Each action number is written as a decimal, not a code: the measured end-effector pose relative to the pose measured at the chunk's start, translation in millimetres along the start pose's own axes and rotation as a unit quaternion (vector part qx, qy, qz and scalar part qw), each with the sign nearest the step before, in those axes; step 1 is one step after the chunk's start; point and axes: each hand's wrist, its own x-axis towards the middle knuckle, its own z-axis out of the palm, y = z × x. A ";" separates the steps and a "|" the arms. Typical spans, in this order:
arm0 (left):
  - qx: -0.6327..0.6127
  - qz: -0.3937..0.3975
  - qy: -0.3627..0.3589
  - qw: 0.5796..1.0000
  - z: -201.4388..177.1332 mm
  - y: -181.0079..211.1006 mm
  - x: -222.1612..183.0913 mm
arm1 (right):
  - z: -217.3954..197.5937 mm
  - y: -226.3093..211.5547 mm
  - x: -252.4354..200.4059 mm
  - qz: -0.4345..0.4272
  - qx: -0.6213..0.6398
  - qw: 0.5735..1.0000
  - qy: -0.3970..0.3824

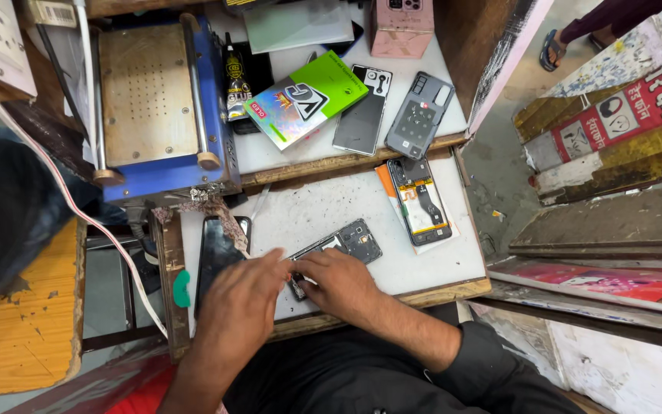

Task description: The person works at a cluttered repair bench, using a screwdriver to remove screws from a disassembled smartphone. They handle the phone chassis and internal components, then place a screwdriver and a phone part on the table.

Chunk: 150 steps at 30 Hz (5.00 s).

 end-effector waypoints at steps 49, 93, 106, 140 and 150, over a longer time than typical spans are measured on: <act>-0.018 -0.073 0.107 0.991 11.5 -16.2 -31.9 | 2.1 8.4 14.3 -0.014 -0.014 0.997 -0.068; -0.048 -0.051 -0.017 0.997 21.9 26.9 4.4 | -134.5 94.8 72.2 0.059 -0.159 0.970 0.176; 0.049 -0.195 -0.131 0.971 16.0 17.2 3.7 | -25.3 14.3 -10.2 0.043 0.035 0.998 0.038; 0.015 -0.178 -0.144 0.973 16.9 11.9 10.1 | -17.8 54.9 73.8 -0.071 -0.346 0.927 -0.126; 0.060 -0.156 0.008 0.986 23.4 9.2 -0.8 | -95.5 79.9 110.9 0.079 -0.291 0.953 0.025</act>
